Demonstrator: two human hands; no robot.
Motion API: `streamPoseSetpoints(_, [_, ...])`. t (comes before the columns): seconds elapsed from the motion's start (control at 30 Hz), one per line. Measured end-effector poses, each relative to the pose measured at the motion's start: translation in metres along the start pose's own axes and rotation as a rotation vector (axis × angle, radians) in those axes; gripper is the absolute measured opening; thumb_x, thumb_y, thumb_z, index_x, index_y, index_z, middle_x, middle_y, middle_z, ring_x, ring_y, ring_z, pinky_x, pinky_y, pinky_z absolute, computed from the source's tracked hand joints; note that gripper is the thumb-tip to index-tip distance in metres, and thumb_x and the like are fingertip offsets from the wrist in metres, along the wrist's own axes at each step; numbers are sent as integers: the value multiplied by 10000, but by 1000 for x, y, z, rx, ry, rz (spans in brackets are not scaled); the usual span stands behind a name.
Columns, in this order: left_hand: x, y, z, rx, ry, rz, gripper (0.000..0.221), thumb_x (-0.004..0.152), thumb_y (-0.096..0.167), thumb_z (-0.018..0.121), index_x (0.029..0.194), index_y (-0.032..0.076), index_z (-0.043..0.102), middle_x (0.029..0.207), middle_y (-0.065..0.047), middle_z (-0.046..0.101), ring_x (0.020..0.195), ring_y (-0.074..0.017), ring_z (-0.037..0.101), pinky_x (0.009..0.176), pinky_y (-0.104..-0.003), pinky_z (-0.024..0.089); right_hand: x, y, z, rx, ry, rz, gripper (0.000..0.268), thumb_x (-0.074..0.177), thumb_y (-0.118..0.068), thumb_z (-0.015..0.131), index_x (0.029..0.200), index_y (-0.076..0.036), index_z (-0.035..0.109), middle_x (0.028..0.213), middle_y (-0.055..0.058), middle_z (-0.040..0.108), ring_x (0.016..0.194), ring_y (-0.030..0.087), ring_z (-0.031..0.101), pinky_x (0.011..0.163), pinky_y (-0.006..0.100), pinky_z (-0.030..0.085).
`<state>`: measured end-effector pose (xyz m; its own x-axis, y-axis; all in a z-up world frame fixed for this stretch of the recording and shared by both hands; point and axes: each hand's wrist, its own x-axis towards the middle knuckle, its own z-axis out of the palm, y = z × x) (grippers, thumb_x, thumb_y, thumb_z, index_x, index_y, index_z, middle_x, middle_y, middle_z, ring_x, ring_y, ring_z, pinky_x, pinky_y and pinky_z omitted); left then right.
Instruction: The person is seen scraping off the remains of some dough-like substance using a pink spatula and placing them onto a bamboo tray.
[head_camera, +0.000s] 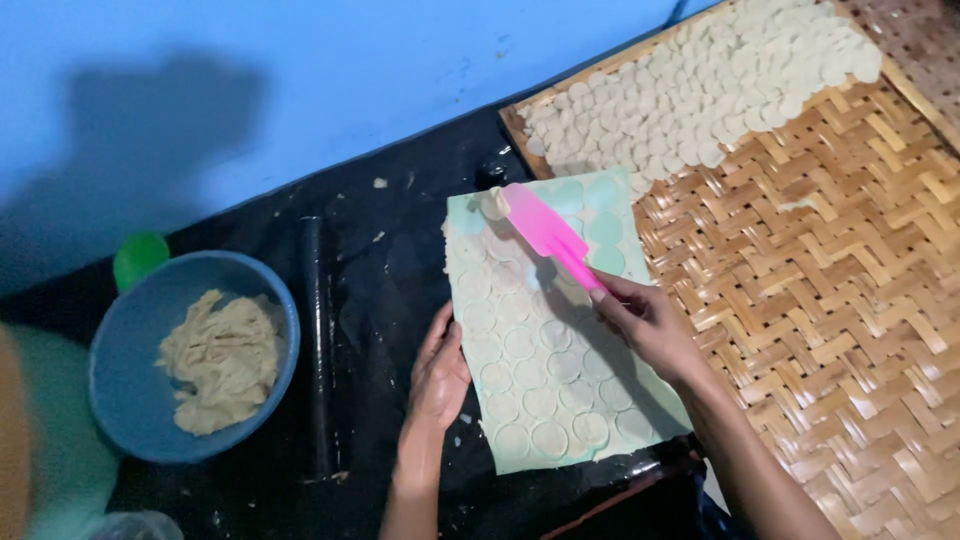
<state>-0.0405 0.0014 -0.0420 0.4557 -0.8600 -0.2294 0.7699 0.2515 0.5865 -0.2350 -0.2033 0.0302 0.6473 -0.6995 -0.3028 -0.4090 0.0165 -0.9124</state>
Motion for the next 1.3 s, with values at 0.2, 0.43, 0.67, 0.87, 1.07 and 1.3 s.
streamPoseSetpoints(0.2, [5,-11,13,-40,28,5,462,1046,152,472,1489,24,436,1451,-131,574,1329,-239,550,1114,-405,427,-18,27,-74,-101,287,50,446,974,-273,637,1385,-102,656,799,41,714,622,90,571,538,265,442])
streamPoseSetpoints(0.43, [32,-16,41,-13,36,-69,443,1040,153,466,1463,20,458,1422,-141,593,1297,-244,572,1091,-405,443,8,54,-155,-325,657,-67,408,1029,-258,639,1384,-58,659,901,114,745,733,138,619,638,318,497])
streamPoseSetpoints(0.67, [58,-23,49,59,-31,-137,427,1041,141,473,1453,32,467,1409,-126,598,1293,-227,568,1091,-391,439,52,95,-205,-483,674,-30,401,1028,-337,638,1361,-119,691,1016,180,766,850,239,727,773,388,547])
streamPoseSetpoints(0.87, [59,-24,48,74,-68,-181,444,1035,138,480,1467,36,455,1410,-130,593,1307,-224,561,1097,-390,435,52,72,-201,-495,591,64,392,1000,-342,637,1334,-148,706,1030,167,766,823,252,726,773,414,562])
streamPoseSetpoints(1.07, [59,-25,47,60,-72,-187,448,1032,135,481,1468,36,454,1411,-140,592,1304,-232,563,1093,-396,436,36,36,-178,-678,630,185,391,1050,-282,594,1413,-157,670,815,246,756,618,310,679,670,467,553])
streamPoseSetpoints(1.3, [68,-29,41,38,-55,-148,430,1035,106,471,1455,12,455,1408,-162,591,1296,-240,568,1094,-396,443,25,24,-163,-992,729,75,414,1085,-239,565,1465,-87,626,930,254,726,541,321,624,457,501,501])
